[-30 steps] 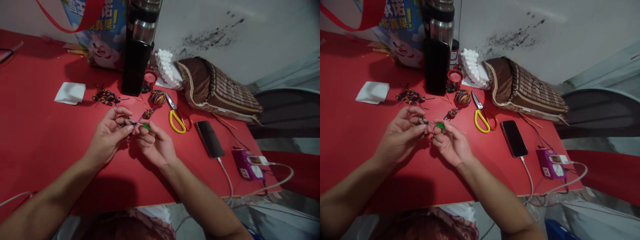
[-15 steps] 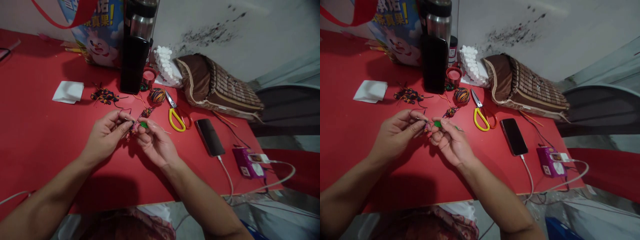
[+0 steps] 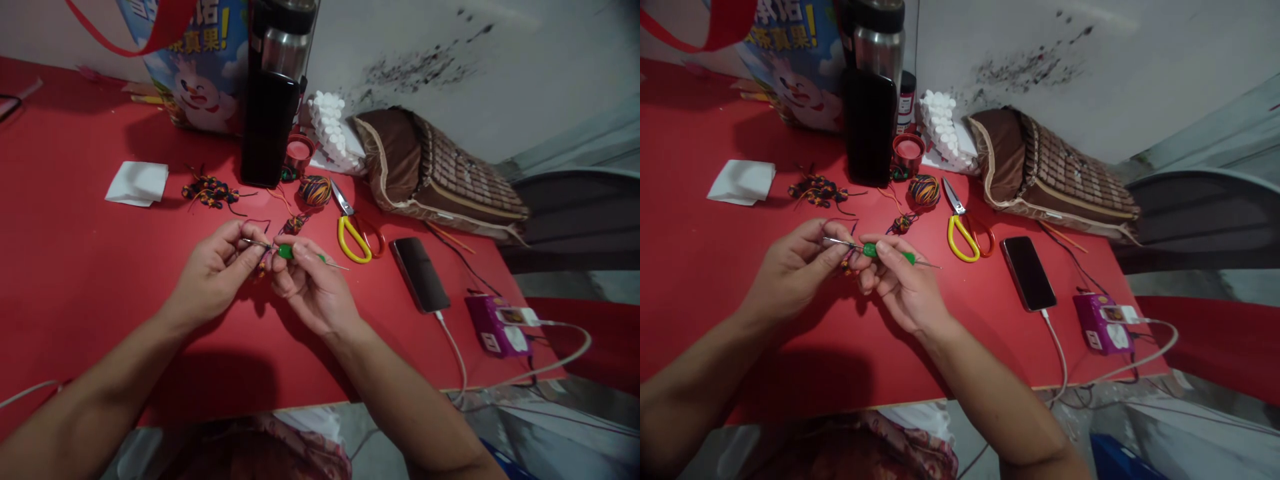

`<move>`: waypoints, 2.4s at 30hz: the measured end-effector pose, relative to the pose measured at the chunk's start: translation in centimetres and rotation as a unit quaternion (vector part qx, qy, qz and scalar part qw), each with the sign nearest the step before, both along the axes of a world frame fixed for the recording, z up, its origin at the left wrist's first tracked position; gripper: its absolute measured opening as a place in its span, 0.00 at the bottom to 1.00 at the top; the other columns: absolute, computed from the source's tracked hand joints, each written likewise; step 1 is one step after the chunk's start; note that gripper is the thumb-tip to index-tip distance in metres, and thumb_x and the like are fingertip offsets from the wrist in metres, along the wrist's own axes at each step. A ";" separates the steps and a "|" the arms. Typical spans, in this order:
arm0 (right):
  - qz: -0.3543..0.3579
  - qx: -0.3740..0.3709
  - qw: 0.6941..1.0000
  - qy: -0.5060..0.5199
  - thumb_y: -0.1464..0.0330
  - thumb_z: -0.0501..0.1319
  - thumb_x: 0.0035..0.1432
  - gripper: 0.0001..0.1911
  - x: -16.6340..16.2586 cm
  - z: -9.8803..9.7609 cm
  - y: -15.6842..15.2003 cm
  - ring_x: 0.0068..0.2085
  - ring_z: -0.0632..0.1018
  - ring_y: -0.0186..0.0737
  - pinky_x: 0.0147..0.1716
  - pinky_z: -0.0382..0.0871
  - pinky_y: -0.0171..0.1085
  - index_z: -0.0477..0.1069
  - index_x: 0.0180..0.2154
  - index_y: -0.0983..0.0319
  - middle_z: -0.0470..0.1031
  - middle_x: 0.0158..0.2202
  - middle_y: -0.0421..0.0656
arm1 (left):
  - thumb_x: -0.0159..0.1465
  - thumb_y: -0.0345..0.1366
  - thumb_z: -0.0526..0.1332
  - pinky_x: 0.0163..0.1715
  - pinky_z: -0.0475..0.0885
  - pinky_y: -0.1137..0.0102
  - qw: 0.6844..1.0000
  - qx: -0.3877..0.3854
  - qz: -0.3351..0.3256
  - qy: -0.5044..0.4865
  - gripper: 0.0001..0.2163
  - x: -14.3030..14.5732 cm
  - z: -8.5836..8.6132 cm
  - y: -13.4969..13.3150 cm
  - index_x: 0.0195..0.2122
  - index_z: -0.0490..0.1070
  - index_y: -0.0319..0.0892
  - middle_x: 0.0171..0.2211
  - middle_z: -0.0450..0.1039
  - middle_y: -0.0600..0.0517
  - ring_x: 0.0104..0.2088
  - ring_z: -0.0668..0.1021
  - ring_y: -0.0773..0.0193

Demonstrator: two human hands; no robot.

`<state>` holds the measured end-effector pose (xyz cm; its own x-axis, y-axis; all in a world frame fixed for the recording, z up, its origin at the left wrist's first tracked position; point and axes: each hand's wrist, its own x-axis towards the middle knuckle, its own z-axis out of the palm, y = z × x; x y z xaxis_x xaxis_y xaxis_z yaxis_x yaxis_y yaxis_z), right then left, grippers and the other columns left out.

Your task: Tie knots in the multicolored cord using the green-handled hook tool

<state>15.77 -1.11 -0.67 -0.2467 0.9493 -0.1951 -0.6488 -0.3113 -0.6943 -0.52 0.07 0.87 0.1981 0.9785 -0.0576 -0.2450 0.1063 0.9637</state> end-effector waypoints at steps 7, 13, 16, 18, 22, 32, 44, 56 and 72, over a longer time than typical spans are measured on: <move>-0.013 -0.005 1.000 -0.017 0.64 0.69 0.63 0.07 0.2 -0.1 0.1 0.23 0.72 0.29 0.26 0.73 0.31 0.81 0.43 0.58 0.80 0.28 0.37 | 0.65 0.36 0.74 0.30 0.74 0.75 0.996 -0.041 0.020 -0.081 0.06 -0.2 -0.4 0.1 0.38 0.78 0.42 0.29 0.77 0.53 0.28 0.77 0.67; -0.011 -0.010 1.000 -0.013 0.65 0.68 0.61 0.08 0.3 -0.3 0.3 0.23 0.71 0.29 0.26 0.73 0.31 0.81 0.43 0.57 0.79 0.28 0.36 | 0.61 0.32 0.76 0.36 0.77 0.73 0.997 -0.030 0.038 -0.063 0.07 -0.4 -0.7 0.1 0.39 0.82 0.41 0.34 0.81 0.51 0.33 0.81 0.65; -0.013 0.000 1.000 -0.021 0.65 0.68 0.61 0.09 0.2 -0.3 0.4 0.23 0.71 0.29 0.25 0.72 0.31 0.82 0.43 0.58 0.80 0.28 0.36 | 0.61 0.32 0.76 0.32 0.76 0.73 0.997 -0.028 0.051 -0.052 0.06 -0.3 -0.6 0.3 0.38 0.83 0.42 0.32 0.80 0.52 0.30 0.79 0.67; -0.012 0.006 1.000 -0.019 0.65 0.69 0.61 0.08 0.2 -0.4 0.4 0.23 0.71 0.28 0.25 0.72 0.31 0.82 0.42 0.58 0.80 0.28 0.36 | 0.60 0.32 0.76 0.30 0.75 0.73 0.997 -0.026 0.050 -0.046 0.06 -0.3 -0.5 0.4 0.37 0.83 0.42 0.30 0.79 0.53 0.28 0.78 0.67; -0.015 0.013 1.000 -0.017 0.64 0.68 0.62 0.08 0.3 -0.3 0.4 0.22 0.71 0.28 0.26 0.74 0.32 0.83 0.42 0.59 0.81 0.28 0.37 | 0.59 0.32 0.77 0.32 0.76 0.71 0.997 -0.014 0.065 -0.024 0.05 -0.2 -0.3 0.3 0.34 0.83 0.43 0.30 0.79 0.53 0.31 0.78 0.65; -0.030 0.054 0.998 -0.030 0.62 0.68 0.65 0.08 0.2 -0.2 0.1 0.24 0.74 0.28 0.28 0.77 0.32 0.83 0.43 0.58 0.80 0.30 0.37 | 0.62 0.35 0.76 0.31 0.76 0.72 0.994 0.041 0.095 0.034 0.04 0.2 -0.6 -0.2 0.33 0.83 0.45 0.31 0.81 0.53 0.31 0.79 0.65; -0.111 0.281 0.910 -0.285 0.66 0.68 0.71 0.13 -0.3 -1.1 -1.8 0.36 0.87 0.35 0.42 0.86 0.40 0.80 0.55 0.51 0.87 0.47 0.42 | 0.68 0.34 0.70 0.29 0.77 0.76 0.970 0.111 0.192 0.096 0.05 1.3 -1.3 -0.8 0.34 0.83 0.43 0.28 0.82 0.54 0.26 0.80 0.70; -0.156 0.346 0.814 -0.441 0.67 0.65 0.72 0.16 0.1 -1.5 -2.2 0.51 0.87 0.44 0.54 0.86 0.49 0.77 0.59 0.53 0.86 0.53 0.47 | 0.70 0.35 0.68 0.28 0.78 0.76 0.949 0.193 0.165 0.186 0.05 0.8 -1.6 -1.1 0.38 0.84 0.44 0.30 0.83 0.54 0.26 0.81 0.69; -0.185 0.476 0.677 -0.530 0.75 0.64 0.69 0.19 0.1 -0.7 -1.6 0.47 0.87 0.40 0.50 0.85 0.38 0.76 0.58 0.58 0.86 0.48 0.46 | 0.66 0.28 0.65 0.25 0.65 0.73 0.883 0.308 0.164 0.314 0.08 0.3 -1.5 -0.6 0.29 0.75 0.43 0.24 0.75 0.56 0.23 0.71 0.70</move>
